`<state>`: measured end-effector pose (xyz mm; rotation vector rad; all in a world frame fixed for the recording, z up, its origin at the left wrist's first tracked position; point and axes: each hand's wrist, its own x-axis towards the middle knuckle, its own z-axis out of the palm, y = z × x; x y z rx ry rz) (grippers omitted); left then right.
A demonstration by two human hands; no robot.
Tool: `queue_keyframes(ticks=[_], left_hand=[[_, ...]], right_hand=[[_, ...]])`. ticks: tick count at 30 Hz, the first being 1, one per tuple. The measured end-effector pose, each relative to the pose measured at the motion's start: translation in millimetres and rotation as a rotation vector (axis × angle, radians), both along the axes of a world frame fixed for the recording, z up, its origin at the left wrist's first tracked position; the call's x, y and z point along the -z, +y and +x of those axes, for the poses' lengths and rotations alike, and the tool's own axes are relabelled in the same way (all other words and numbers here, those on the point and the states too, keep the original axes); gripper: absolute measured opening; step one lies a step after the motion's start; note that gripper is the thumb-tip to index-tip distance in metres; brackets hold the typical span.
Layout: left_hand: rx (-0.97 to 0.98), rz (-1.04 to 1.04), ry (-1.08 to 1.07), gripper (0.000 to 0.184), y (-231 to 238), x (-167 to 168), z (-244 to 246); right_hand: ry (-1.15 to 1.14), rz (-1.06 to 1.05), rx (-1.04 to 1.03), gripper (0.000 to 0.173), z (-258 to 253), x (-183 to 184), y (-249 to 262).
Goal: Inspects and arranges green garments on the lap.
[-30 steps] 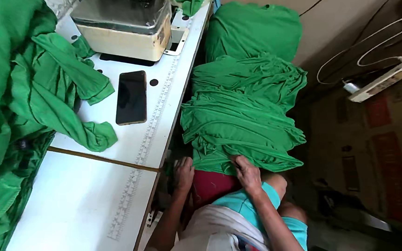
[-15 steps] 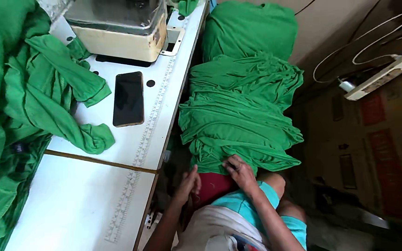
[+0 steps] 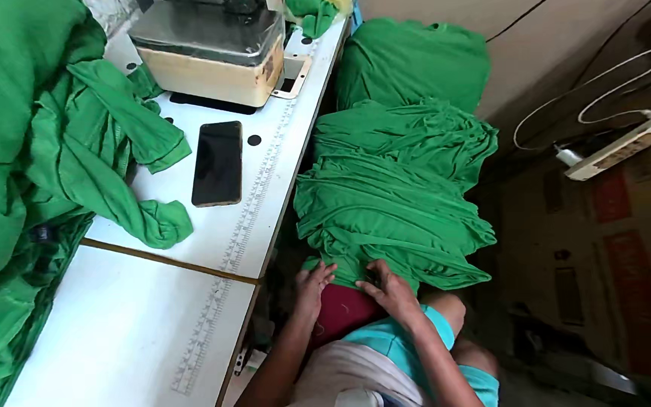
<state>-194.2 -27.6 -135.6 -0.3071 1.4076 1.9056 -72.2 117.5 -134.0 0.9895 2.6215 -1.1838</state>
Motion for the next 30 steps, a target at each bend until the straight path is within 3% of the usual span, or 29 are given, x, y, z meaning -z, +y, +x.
queue_keyframes(ticks=[3,9,14,30], left_hand=[[0.017,0.046,0.049,0.02,-1,2,5],[0.009,0.016,0.049,0.008,-4,7,3],[0.103,0.013,0.143,0.012,-10,13,-3],[0.138,-0.008,0.145,0.013,-11,16,-7]], right_hand=[[0.121,-0.016,0.02,0.043,-7,-5,-3],[0.311,-0.022,-0.127,0.035,-24,1,-3],[0.234,-0.037,-0.136,0.042,-38,3,-6],[0.154,0.024,-0.194,0.037,-48,-2,-10]])
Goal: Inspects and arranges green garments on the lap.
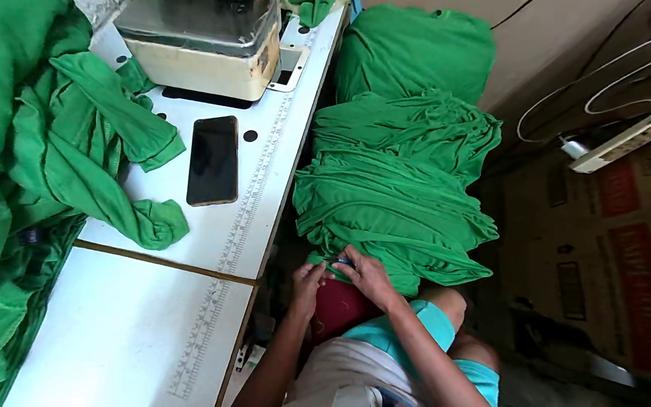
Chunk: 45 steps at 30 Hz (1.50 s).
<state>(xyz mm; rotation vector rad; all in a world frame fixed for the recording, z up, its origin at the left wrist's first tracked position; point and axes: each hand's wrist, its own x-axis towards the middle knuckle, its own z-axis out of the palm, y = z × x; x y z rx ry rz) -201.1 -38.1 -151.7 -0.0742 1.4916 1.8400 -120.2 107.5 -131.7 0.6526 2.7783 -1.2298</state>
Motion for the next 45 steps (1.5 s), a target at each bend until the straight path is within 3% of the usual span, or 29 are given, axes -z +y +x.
queue_keyframes(ticks=[3,6,8,10,11,13,16,19,20,23,24,27,31,34,36,38,41,43,45], left_hand=[[0.01,-0.004,0.009,0.014,0,1,0],[-0.002,-0.009,0.0,0.015,0,-1,-1],[-0.01,-0.02,-0.004,0.017,0,-1,-4],[-0.007,-0.014,-0.019,0.02,0,-4,-10],[-0.009,-0.012,-0.02,0.021,0,-6,-14],[0.006,-0.022,0.006,0.03,-2,-5,-24],[0.139,-0.165,0.107,0.038,-9,-2,-42],[0.302,-0.505,0.565,0.03,-9,1,-39],[0.345,-0.632,0.752,0.036,-7,-3,-33],[0.383,-0.602,1.2,0.059,11,-2,-10],[0.439,-0.56,1.24,0.058,18,-1,-4],[0.488,-0.51,1.157,0.026,29,4,-3],[0.39,-0.582,0.842,0.032,29,20,-28],[0.457,-0.778,0.991,0.032,30,23,-23],[0.422,-0.727,1.197,0.034,36,21,-6],[0.526,-0.52,1.309,0.028,47,18,16],[0.965,-0.277,1.283,0.03,79,19,45],[1.195,-0.33,1.343,0.035,106,22,58],[1.262,-0.398,1.419,0.026,127,27,64]], right_hand=[[0.024,-0.028,0.023,0.036,0,2,-2],[0.103,-0.212,0.128,0.037,2,10,-2],[0.136,-0.286,0.191,0.054,5,13,-2],[-0.037,-0.163,0.168,0.071,9,6,1],[-0.184,-0.072,0.123,0.068,9,2,3],[-0.343,0.04,0.103,0.042,13,2,8],[-0.125,0.005,0.288,0.027,22,7,27],[0.066,-0.081,0.285,0.025,21,4,41],[0.104,-0.123,0.226,0.025,19,4,41],[0.158,-0.243,0.051,0.025,14,3,30],[0.147,-0.271,0.037,0.026,15,4,26],[0.152,-0.389,0.202,0.034,25,6,25],[0.197,-0.344,0.537,0.035,71,16,60],[0.098,-0.213,0.621,0.029,113,25,86],[0.019,-0.199,0.619,0.027,130,27,91],[-0.04,-0.243,0.628,0.03,136,28,89],[-0.061,-0.308,0.655,0.036,132,27,86],[-0.051,-0.314,0.657,0.037,131,26,88],[-0.056,-0.298,0.637,0.035,135,26,91]])
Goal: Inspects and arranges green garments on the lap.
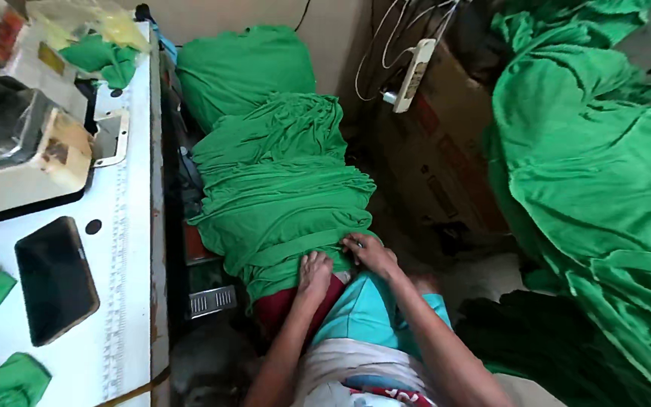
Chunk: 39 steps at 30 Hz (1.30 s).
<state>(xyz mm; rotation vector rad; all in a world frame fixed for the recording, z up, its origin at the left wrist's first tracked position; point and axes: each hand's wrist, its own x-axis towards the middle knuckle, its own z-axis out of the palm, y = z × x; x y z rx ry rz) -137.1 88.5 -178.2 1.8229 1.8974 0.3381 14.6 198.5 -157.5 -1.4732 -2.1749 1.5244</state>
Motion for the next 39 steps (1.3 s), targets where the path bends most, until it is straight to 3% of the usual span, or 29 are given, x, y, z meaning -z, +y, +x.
queue_keyframes(ticks=[3,6,9,12,14,16,18,20,22,26,30,33,35,39], left_hand=[[-0.056,-0.094,-0.073,0.028,23,-15,-7],[-0.152,-0.017,-0.3,0.029,29,-31,-17],[-0.279,0.234,-0.512,0.025,23,-43,-22],[-0.434,0.399,-0.56,0.021,20,-38,-33],[-0.542,0.404,-0.554,0.022,19,-26,-42],[-0.639,0.351,-0.543,0.024,19,-14,-50],[-0.681,0.321,-0.517,0.025,20,-7,-53],[-0.698,0.345,-0.497,0.024,24,-6,-51],[-0.693,0.349,-0.515,0.023,26,-9,-48],[-0.658,0.34,-0.558,0.023,27,-9,-48],[-0.575,0.155,-0.132,0.028,25,-26,-42],[-0.394,0.307,0.049,0.026,25,-30,-23],[-0.22,0.4,-0.008,0.027,28,-26,-9],[-0.103,0.217,-0.207,0.029,47,-27,-2]], right_hand=[[0.002,-0.016,-0.037,0.039,11,-1,4],[-0.03,0.03,-0.059,0.054,13,1,4],[-0.204,0.117,-0.025,0.042,3,-8,-2],[-0.373,0.151,0.079,0.034,-7,-13,-6],[-0.311,0.14,0.174,0.034,-7,-14,-3],[-0.085,0.179,0.228,0.032,1,-8,4],[0.009,0.266,0.136,0.03,9,-7,10],[-0.026,0.327,0.07,0.042,15,-10,14],[-0.095,0.352,0.073,0.05,17,-12,15],[-0.137,0.428,-0.025,0.041,11,-4,12],[-0.119,0.403,-0.002,0.032,6,-1,11],[0.008,0.337,0.077,0.03,6,-6,14],[0.082,0.331,0.099,0.029,6,-9,14],[0.176,0.328,0.123,0.027,3,-6,10]])
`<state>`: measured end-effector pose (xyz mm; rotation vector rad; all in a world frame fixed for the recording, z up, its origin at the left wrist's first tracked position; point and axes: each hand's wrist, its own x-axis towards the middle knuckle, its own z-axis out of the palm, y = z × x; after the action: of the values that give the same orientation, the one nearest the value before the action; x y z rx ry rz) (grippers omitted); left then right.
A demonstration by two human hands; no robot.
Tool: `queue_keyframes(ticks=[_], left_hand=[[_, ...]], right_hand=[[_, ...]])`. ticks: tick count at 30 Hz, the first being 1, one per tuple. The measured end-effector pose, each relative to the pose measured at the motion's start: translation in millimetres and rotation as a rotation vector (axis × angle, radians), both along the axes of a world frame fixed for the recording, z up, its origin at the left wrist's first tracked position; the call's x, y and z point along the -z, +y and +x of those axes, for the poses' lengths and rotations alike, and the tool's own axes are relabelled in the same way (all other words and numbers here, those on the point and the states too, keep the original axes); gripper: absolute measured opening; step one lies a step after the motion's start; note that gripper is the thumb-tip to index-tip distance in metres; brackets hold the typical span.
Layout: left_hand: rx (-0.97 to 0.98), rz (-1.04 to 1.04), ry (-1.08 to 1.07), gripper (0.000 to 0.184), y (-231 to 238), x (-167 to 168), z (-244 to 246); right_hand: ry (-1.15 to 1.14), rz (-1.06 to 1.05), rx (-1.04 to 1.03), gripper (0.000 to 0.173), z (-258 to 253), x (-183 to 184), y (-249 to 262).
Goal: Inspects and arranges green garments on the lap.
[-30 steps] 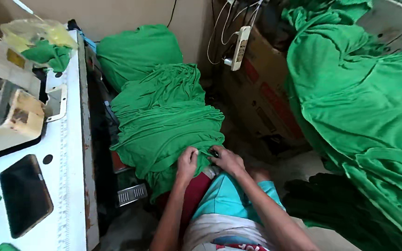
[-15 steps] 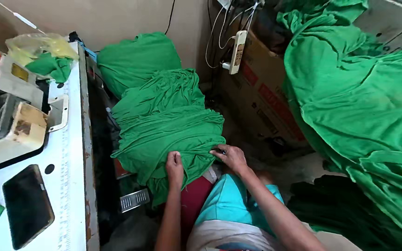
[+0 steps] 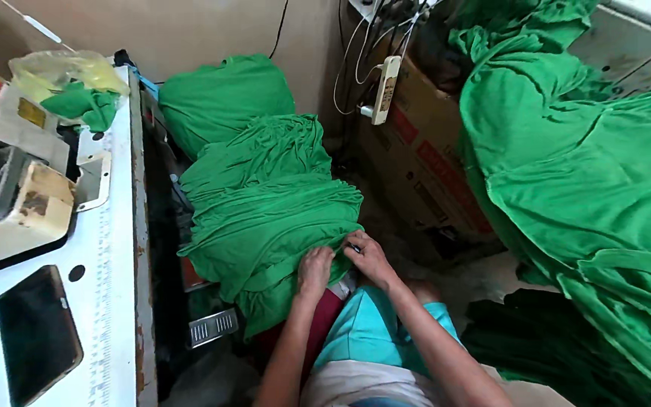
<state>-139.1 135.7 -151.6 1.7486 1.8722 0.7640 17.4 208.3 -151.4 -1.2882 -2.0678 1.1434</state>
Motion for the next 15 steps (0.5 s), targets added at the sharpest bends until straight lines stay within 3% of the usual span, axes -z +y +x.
queue_keyframes(ticks=[3,6,9,13,15], left_hand=[[-0.117,0.081,-0.12,0.024,-1,0,-4],[-0.297,0.144,-0.238,0.022,-15,17,-12],[-0.466,0.029,-0.366,0.021,-30,36,-21],[-0.46,-0.18,-0.201,0.025,-32,33,-22],[-0.418,-0.103,-0.053,0.031,-30,21,-15]], right_hand=[[-0.086,-0.026,-0.021,0.029,-4,0,-3],[-0.437,-0.063,0.03,0.029,-6,-4,-10],[-0.544,-0.088,0.125,0.033,-2,5,-8],[-0.456,-0.121,0.115,0.03,-2,-3,-12],[-0.394,-0.148,0.116,0.031,-4,-10,-14]])
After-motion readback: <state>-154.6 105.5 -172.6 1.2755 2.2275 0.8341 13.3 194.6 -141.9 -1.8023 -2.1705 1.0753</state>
